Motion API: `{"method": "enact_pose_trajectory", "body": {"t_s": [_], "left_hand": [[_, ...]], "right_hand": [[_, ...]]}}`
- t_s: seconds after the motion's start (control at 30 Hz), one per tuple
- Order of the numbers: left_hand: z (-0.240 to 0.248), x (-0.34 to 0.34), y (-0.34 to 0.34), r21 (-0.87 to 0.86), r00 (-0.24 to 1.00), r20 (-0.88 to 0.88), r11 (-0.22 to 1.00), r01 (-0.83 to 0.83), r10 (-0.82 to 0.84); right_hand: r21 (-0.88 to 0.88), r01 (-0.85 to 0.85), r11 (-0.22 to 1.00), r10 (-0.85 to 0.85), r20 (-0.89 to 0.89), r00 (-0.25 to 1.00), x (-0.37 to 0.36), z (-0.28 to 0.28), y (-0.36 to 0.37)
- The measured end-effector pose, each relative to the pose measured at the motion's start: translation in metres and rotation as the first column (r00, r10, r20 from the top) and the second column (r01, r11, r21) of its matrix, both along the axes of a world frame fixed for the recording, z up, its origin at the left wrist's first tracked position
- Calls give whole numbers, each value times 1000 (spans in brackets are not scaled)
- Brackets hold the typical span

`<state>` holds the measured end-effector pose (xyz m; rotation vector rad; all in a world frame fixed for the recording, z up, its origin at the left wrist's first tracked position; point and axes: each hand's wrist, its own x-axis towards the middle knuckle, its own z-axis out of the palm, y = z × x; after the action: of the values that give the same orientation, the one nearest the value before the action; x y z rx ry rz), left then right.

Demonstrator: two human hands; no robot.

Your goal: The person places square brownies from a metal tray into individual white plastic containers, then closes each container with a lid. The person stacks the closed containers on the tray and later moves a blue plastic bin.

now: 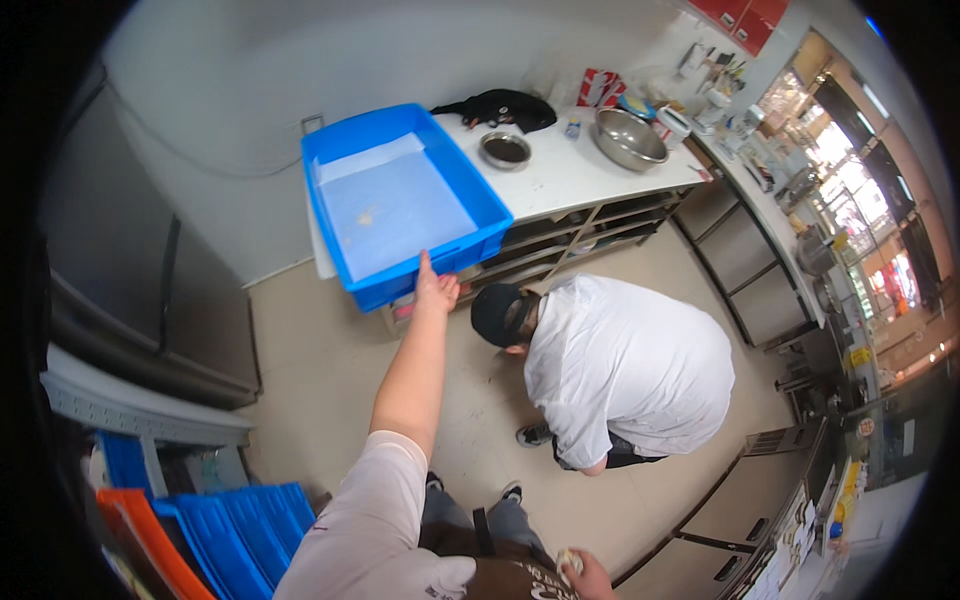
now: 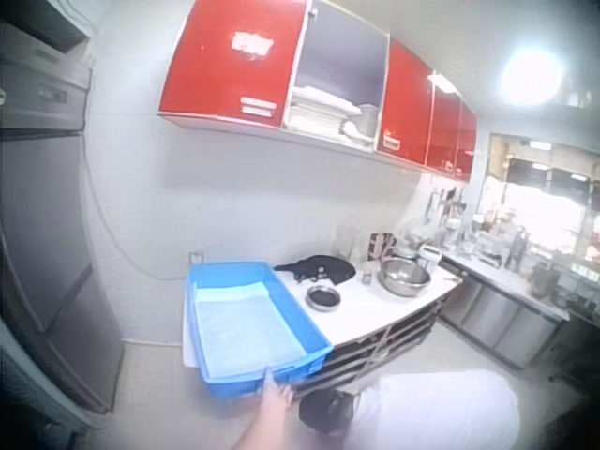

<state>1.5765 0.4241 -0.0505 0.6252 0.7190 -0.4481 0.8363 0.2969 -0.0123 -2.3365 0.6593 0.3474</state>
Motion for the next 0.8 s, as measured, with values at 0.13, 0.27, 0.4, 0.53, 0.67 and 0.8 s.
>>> {"method": "enact_pose_trajectory", "body": {"t_s": [0.13,0.27,0.4,0.53,0.67,0.8], "left_hand": [[-24,50,-3,92,973,-123,978,-186,196],[-24,68,6,57,887,-139,898,-437,441],[-9,66,74,-110,902,-108,897,-429,418],[7,31,150,29,942,-29,942,-334,335],[33,-25,223,-78,969,-44,966,-245,242],[51,-113,243,5,912,37,912,-409,409]], "right_hand": [[64,373,926,-349,-236,907,-83,-36,15],[131,509,851,-472,-232,850,-122,-61,22],[252,531,809,-444,-329,834,-119,-74,15],[327,451,831,-407,-196,892,-100,-111,4],[436,542,719,-475,-262,840,-77,-135,-35],[465,524,714,-450,-268,852,-43,-127,-73]]}}
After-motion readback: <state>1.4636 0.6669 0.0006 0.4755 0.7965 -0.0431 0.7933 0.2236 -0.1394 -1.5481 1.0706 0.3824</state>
